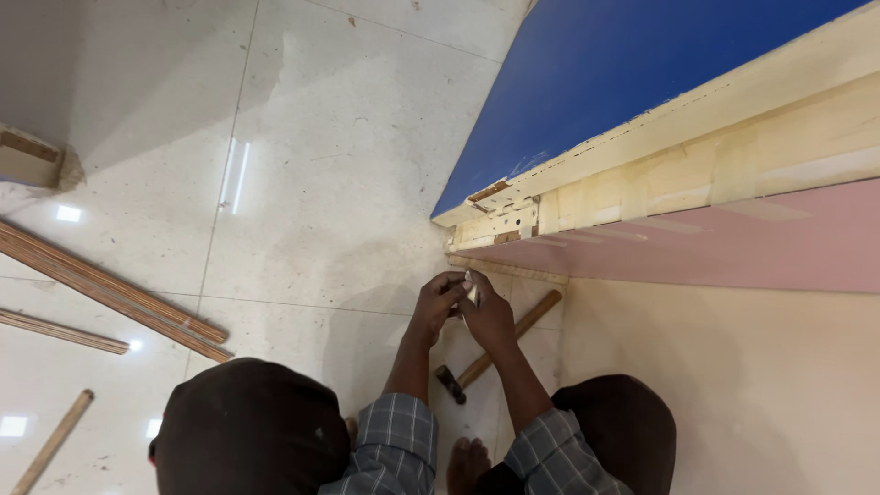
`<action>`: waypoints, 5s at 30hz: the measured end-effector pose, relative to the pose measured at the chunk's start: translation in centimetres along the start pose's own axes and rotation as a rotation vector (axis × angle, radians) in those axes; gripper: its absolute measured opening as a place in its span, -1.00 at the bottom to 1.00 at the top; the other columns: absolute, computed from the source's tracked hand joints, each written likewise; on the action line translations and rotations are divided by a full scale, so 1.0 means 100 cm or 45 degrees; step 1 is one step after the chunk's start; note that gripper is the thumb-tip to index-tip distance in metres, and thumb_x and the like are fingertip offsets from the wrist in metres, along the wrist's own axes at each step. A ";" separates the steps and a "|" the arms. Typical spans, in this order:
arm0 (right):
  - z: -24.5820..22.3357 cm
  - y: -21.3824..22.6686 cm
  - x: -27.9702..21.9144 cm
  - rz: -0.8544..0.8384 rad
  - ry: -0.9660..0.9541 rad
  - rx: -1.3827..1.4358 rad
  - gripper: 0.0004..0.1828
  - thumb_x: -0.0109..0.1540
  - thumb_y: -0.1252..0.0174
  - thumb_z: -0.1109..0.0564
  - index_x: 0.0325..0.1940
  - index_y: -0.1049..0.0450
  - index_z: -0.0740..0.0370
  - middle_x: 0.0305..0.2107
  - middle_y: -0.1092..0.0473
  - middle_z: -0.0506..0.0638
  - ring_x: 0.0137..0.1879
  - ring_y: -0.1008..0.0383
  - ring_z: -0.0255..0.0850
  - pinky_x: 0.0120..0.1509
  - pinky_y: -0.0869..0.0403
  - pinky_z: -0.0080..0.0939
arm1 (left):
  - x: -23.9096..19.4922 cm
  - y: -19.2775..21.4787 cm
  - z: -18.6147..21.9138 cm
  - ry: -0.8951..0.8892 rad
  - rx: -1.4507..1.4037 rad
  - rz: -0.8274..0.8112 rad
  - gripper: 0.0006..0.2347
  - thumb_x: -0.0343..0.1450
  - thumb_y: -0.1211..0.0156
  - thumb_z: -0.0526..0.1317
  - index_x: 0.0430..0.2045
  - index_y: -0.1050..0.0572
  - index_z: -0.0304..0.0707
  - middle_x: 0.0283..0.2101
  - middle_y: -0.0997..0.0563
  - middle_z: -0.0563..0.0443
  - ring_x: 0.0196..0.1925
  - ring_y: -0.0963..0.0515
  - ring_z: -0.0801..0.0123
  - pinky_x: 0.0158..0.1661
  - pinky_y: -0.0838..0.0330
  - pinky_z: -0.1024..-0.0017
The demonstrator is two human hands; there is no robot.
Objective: The person kneels on the floor and applies masking tape along the edge of a door frame. They smooth the tape with their fingers to ensure it adheres properly to the surface.
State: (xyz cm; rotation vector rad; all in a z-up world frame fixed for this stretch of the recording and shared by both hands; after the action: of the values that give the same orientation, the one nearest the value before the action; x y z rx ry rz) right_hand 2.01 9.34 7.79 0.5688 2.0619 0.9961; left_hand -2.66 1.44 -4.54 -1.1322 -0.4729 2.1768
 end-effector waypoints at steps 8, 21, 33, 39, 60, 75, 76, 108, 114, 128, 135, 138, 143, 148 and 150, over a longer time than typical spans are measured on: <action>-0.017 0.001 -0.007 -0.096 -0.084 0.120 -0.25 0.26 -0.08 0.01 0.55 -0.11 -0.11 -0.22 -0.59 0.08 -0.20 -0.68 -0.13 0.00 -0.56 -0.10 | 0.006 -0.006 0.043 -0.082 0.116 -0.120 -0.83 0.36 -0.40 -0.22 -0.29 -0.61 -0.32 -0.35 -0.63 0.11 -0.32 -0.53 0.49 -0.32 -0.43 0.50; -0.075 0.002 -0.032 0.085 0.061 -0.208 -0.19 0.30 -0.13 -0.02 0.56 0.06 0.12 -0.12 -0.51 0.38 -0.09 -0.58 0.29 -0.02 -0.53 0.16 | 0.088 0.006 0.056 -0.509 -0.291 0.212 -0.86 0.41 -0.39 -0.22 -0.34 -0.63 -0.33 -0.51 -0.46 0.25 -0.49 -0.30 0.67 -0.47 -0.19 0.62; -0.063 0.007 -0.019 0.096 -0.020 -0.267 -0.32 0.28 -0.15 -0.01 0.44 -0.09 0.08 -0.24 -0.54 0.33 -0.21 -0.59 0.25 -0.13 -0.52 0.19 | 0.082 -0.008 0.055 -0.237 -0.157 0.098 -0.83 0.40 -0.36 -0.23 -0.23 -0.66 -0.33 -0.40 -0.63 0.12 -0.41 -0.50 0.56 -0.37 -0.35 0.53; -0.068 0.002 -0.018 0.078 0.036 -0.238 -0.34 0.28 -0.16 -0.01 0.41 -0.10 0.08 -0.22 -0.53 0.32 -0.21 -0.59 0.25 -0.16 -0.53 0.19 | 0.098 -0.004 0.053 -0.346 -0.183 0.063 -0.82 0.37 -0.39 -0.29 -0.25 -0.65 -0.44 -0.35 -0.67 0.05 -0.34 -0.56 0.52 -0.27 -0.48 0.50; -0.052 0.009 -0.011 0.144 0.055 -0.200 -0.37 0.26 -0.14 0.04 0.40 -0.15 0.05 -0.07 -0.51 0.32 -0.08 -0.57 0.26 -0.01 -0.51 0.20 | 0.078 0.005 0.062 -0.467 0.134 0.550 -0.63 0.23 -0.57 -0.12 -0.37 -0.53 -0.44 -0.43 -0.62 -0.01 -0.41 -0.59 0.40 -0.34 -0.50 0.46; -0.051 0.007 -0.009 0.106 0.068 -0.188 -0.34 0.24 -0.11 0.02 0.41 -0.12 0.08 -0.02 -0.48 0.33 -0.10 -0.57 0.24 -0.02 -0.51 0.19 | 0.059 -0.017 0.079 -0.733 0.389 0.024 -0.61 0.40 -0.11 -0.46 0.11 -0.60 -0.14 0.00 -0.58 -0.17 0.01 -0.57 0.25 0.08 -0.44 0.38; -0.052 0.007 -0.008 0.114 0.080 -0.184 -0.33 0.24 -0.11 0.02 0.41 -0.12 0.09 0.01 -0.46 0.34 -0.10 -0.57 0.24 -0.02 -0.51 0.19 | 0.061 -0.017 0.078 -0.736 0.472 -0.008 -0.56 0.39 -0.07 -0.50 0.14 -0.59 -0.10 -0.01 -0.56 -0.21 0.00 -0.55 0.20 0.10 -0.43 0.38; -0.042 0.021 -0.001 0.001 -0.376 0.386 -0.55 0.22 -0.08 0.05 0.16 -0.50 0.24 -0.59 -0.57 0.04 -0.52 -0.63 -0.15 -0.34 -0.59 -0.22 | 0.006 -0.027 0.123 -0.830 1.069 0.156 -0.42 0.28 -0.28 -0.42 0.25 -0.45 0.12 0.20 -0.53 -0.27 0.24 -0.51 -0.02 0.16 -0.41 0.20; -0.056 0.024 -0.005 0.089 -0.383 0.123 -0.64 0.32 -0.08 -0.10 0.02 -0.58 0.15 -0.66 -0.53 -0.02 -0.56 -0.58 -0.22 -0.33 -0.47 -0.23 | 0.000 -0.026 0.123 -0.797 1.008 0.278 -0.49 0.33 -0.20 -0.43 0.19 -0.51 0.13 0.20 -0.51 -0.28 -0.01 -0.65 0.02 0.00 -0.53 0.20; -0.025 0.020 -0.002 0.217 -0.349 -0.050 -0.69 0.34 0.01 -0.11 -0.05 -0.55 0.05 -0.67 -0.52 0.00 -0.54 -0.59 -0.14 -0.31 -0.49 -0.10 | 0.001 -0.034 0.116 -1.108 1.167 0.392 -0.53 0.37 -0.19 -0.43 0.18 -0.53 0.10 0.06 -0.65 -0.15 0.08 -0.63 0.11 0.05 -0.47 0.23; -0.028 0.008 0.002 0.412 -0.055 -0.457 -0.73 0.32 -0.05 -0.11 -0.08 -0.51 0.07 -0.45 -0.52 0.12 -0.32 -0.57 0.14 -0.26 -0.46 0.16 | 0.001 -0.035 0.119 -1.080 1.189 0.348 -0.51 0.34 -0.18 -0.45 0.18 -0.53 0.04 0.07 -0.66 -0.02 0.16 -0.59 0.12 0.09 -0.45 0.21; -0.010 0.013 0.006 0.411 -0.098 -0.476 -0.74 0.33 -0.04 -0.11 -0.07 -0.51 0.03 -0.43 -0.54 0.12 -0.30 -0.58 0.12 -0.20 -0.47 0.14 | -0.004 -0.038 0.120 -1.127 1.148 0.330 -0.52 0.36 -0.18 -0.46 0.18 -0.52 0.07 0.09 -0.68 0.00 0.21 -0.58 0.11 0.12 -0.46 0.23; 0.001 0.037 0.031 0.469 -0.117 -0.589 -0.73 0.36 -0.04 -0.16 -0.06 -0.53 -0.03 -0.41 -0.56 0.11 -0.25 -0.59 0.09 0.07 -0.39 0.29 | 0.004 -0.032 0.119 -0.942 1.172 0.314 -0.48 0.33 -0.26 -0.41 0.20 -0.50 0.17 0.14 -0.59 -0.17 0.11 -0.60 0.10 0.10 -0.45 0.20; 0.002 0.048 0.038 0.519 -0.187 -0.684 -0.78 0.29 -0.07 -0.18 -0.14 -0.59 -0.23 -0.44 -0.58 0.02 -0.27 -0.60 0.01 0.23 -0.12 0.59 | 0.007 -0.034 0.130 -0.929 1.264 0.192 -0.44 0.31 -0.34 -0.35 0.25 -0.46 0.16 0.15 -0.60 -0.16 0.18 -0.57 0.02 0.13 -0.45 0.18; 0.001 0.051 0.036 0.536 -0.170 -0.703 -0.79 0.29 -0.08 -0.19 -0.13 -0.59 -0.24 -0.45 -0.57 0.02 -0.30 -0.60 0.03 0.17 -0.15 0.54 | 0.012 -0.032 0.131 -0.834 1.217 0.093 -0.40 0.24 -0.44 -0.26 0.23 -0.45 0.14 0.17 -0.55 -0.20 0.17 -0.56 0.00 0.11 -0.45 0.19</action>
State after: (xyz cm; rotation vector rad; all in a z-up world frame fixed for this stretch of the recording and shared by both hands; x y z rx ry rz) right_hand 0.20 14.86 10.25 0.7576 1.4782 1.6485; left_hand -12.76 4.23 3.98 0.0841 0.3592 2.3460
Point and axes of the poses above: each hand's wrist, its own x-axis towards the middle knuckle, its own y-axis out of the back of the hand, z = x × y, the point moved 9 cm from there along x, towards the middle knuckle
